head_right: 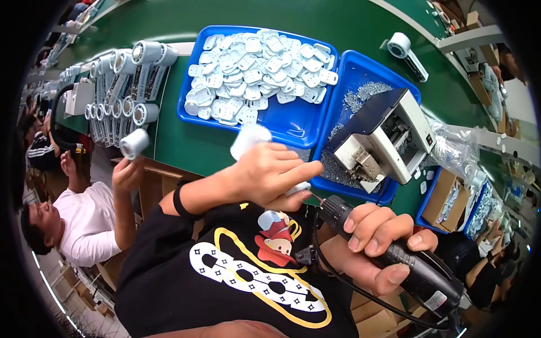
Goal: The person picks up a fan part and a white cover, fits them together, and secures the assembly by driving a screw into the cover with a power screwdriver. They then set the completed fan aside and repeat the process with another set of parts.
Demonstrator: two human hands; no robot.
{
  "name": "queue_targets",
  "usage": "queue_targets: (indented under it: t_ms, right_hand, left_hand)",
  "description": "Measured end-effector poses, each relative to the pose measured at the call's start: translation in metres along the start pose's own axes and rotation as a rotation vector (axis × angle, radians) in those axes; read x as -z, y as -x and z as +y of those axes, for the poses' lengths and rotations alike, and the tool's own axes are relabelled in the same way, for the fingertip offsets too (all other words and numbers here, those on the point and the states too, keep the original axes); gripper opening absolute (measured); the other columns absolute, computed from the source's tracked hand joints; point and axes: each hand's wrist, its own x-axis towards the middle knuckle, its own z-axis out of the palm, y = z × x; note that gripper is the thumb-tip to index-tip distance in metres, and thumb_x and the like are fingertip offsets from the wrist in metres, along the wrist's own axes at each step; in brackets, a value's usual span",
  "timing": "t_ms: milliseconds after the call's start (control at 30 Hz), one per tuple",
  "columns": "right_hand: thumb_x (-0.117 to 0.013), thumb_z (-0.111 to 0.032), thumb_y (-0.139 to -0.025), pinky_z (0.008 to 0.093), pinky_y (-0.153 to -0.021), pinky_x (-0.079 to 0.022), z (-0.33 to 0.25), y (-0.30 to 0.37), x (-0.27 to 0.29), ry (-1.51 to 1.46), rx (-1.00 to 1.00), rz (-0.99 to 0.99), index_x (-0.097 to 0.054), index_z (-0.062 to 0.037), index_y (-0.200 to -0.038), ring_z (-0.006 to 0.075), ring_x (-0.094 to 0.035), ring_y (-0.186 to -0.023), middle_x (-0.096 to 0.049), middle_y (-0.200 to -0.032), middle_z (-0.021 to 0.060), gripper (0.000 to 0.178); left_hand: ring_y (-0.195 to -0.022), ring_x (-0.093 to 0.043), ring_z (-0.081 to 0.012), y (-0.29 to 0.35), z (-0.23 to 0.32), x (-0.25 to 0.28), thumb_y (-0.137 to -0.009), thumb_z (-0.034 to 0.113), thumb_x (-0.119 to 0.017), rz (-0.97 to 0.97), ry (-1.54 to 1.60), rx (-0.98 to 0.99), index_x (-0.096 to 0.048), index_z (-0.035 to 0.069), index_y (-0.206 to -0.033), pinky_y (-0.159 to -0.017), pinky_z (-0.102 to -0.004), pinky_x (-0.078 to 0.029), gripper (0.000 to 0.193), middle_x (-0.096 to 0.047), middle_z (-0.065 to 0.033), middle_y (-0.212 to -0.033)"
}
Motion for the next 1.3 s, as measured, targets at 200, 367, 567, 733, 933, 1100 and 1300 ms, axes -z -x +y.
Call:
queue_targets:
  t_ms: [200,367,567,733,933,1100,1300]
  right_hand:
    - [-0.069,-0.006,-0.086,0.0283,-0.052,-0.048,0.027,0.012,-0.003,0.345,-0.287,0.087,-0.045,-0.0020,-0.126,0.0136,-0.055,-0.056,-0.060,-0.078,0.0062,0.046]
    - [-0.073,0.001,-0.079,0.0356,-0.060,-0.054,0.094,0.004,-0.012,0.995,-0.270,-0.295,-0.047,-0.0032,-0.127,0.0221,-0.068,-0.068,-0.068,-0.089,0.0118,0.055]
    - [-0.074,-0.002,-0.078,0.0508,-0.077,-0.055,0.163,-0.017,-0.038,1.429,-0.241,-0.492,-0.049,-0.0051,-0.122,0.0393,-0.070,-0.091,-0.069,-0.095,0.0215,0.050]
    - [-0.073,-0.006,-0.081,0.0529,-0.078,-0.055,0.196,-0.027,-0.037,1.640,-0.151,-0.578,-0.049,-0.0059,-0.121,0.0434,-0.069,-0.093,-0.069,-0.097,0.0233,0.047]
    - [-0.074,-0.009,-0.080,0.0519,-0.073,-0.056,0.190,-0.026,-0.043,1.618,-0.180,-0.622,-0.049,-0.0062,-0.122,0.0450,-0.069,-0.087,-0.069,-0.094,0.0231,0.048]
    - [-0.072,-0.007,-0.081,0.0449,-0.066,-0.057,0.163,-0.033,-0.038,1.391,-0.246,-0.560,-0.050,-0.0037,-0.125,0.0367,-0.071,-0.074,-0.068,-0.088,0.0195,0.050]
    - [-0.071,-0.006,-0.084,0.0267,-0.053,-0.049,0.088,-0.001,-0.018,0.527,-0.663,-0.314,-0.050,-0.0013,-0.128,0.0137,-0.060,-0.058,-0.063,-0.077,0.0064,0.049]
  left_hand:
    - [-0.068,-0.070,-0.0264,-0.106,-0.166,0.056,-0.096,0.033,-0.055,0.175,-0.554,0.058,-0.063,0.012,-0.084,-0.058,-0.0424,-0.054,0.026,-0.068,-0.0083,-0.072]
    - [-0.096,-0.069,-0.0304,-0.121,-0.279,0.080,-0.099,0.041,-0.051,0.071,-0.903,0.076,-0.068,0.015,-0.107,-0.088,-0.0500,-0.050,0.032,-0.072,-0.0116,-0.099]
    - [-0.107,-0.065,-0.0321,-0.052,-0.147,0.138,-0.097,0.045,-0.058,0.271,-0.733,0.309,-0.060,0.011,-0.130,-0.090,-0.0431,-0.051,0.047,-0.067,-0.0147,-0.116]
    - [-0.108,-0.062,-0.0338,0.082,-0.046,0.151,-0.091,0.038,-0.067,0.259,-0.690,0.830,-0.057,0.008,-0.132,-0.092,-0.0451,-0.047,0.052,-0.064,-0.0158,-0.118]
    - [-0.106,-0.059,-0.0337,0.239,-0.035,0.106,-0.080,0.023,-0.080,0.339,-0.970,1.085,-0.055,0.007,-0.133,-0.096,-0.0470,-0.043,0.060,-0.061,-0.0135,-0.113]
    - [-0.101,-0.061,-0.0340,0.268,-0.036,0.105,-0.076,0.016,-0.084,0.454,-0.720,0.828,-0.057,0.005,-0.129,-0.087,-0.0464,-0.049,0.060,-0.063,-0.0146,-0.114]
    - [-0.090,-0.062,-0.0318,0.181,0.003,0.084,-0.073,0.028,-0.090,0.669,-0.515,0.275,-0.057,0.006,-0.101,-0.074,-0.0460,-0.053,0.049,-0.058,-0.0100,-0.096]
